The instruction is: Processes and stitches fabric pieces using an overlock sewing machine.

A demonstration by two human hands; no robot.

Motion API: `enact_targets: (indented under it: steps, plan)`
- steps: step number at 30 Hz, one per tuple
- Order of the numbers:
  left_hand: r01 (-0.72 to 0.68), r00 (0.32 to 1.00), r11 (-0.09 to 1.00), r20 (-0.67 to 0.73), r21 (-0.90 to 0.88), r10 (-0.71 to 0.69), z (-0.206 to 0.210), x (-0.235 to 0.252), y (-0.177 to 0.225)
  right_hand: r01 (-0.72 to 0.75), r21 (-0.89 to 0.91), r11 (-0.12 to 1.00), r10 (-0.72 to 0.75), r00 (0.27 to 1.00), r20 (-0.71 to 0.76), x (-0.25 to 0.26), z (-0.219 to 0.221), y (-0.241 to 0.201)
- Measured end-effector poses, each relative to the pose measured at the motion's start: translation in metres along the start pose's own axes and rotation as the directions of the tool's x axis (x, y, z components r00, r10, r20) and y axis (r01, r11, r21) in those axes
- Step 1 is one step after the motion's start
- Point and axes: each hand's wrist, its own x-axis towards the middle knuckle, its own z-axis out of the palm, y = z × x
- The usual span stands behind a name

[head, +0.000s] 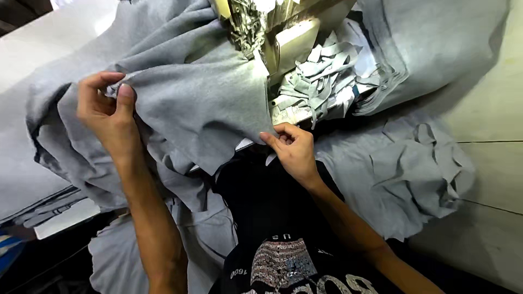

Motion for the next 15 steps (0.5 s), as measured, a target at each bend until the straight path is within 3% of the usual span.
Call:
enact_targets:
  steps: [12, 14, 15]
  plan:
    - [-0.021, 1.0, 1.0, 0.02, 0.014, 0.02, 0.002, 0.0, 0.0, 0.122, -0.035, 0.992, -0.121, 0.992, 0.017, 0.003, -0.003, -0.005]
    - [0.045, 0.998, 0.99, 0.03, 0.131, -0.05, 0.0, -0.003, 0.01, 0.132, -0.046, 0.99, -0.131, 0.991, 0.023, 0.003, -0.005, -0.007]
    - [0.102, 0.993, 0.953, 0.03, 0.285, -0.115, -0.003, -0.007, 0.024, 0.13, -0.054, 0.99, -0.129, 0.991, 0.029, 0.002, -0.006, -0.008]
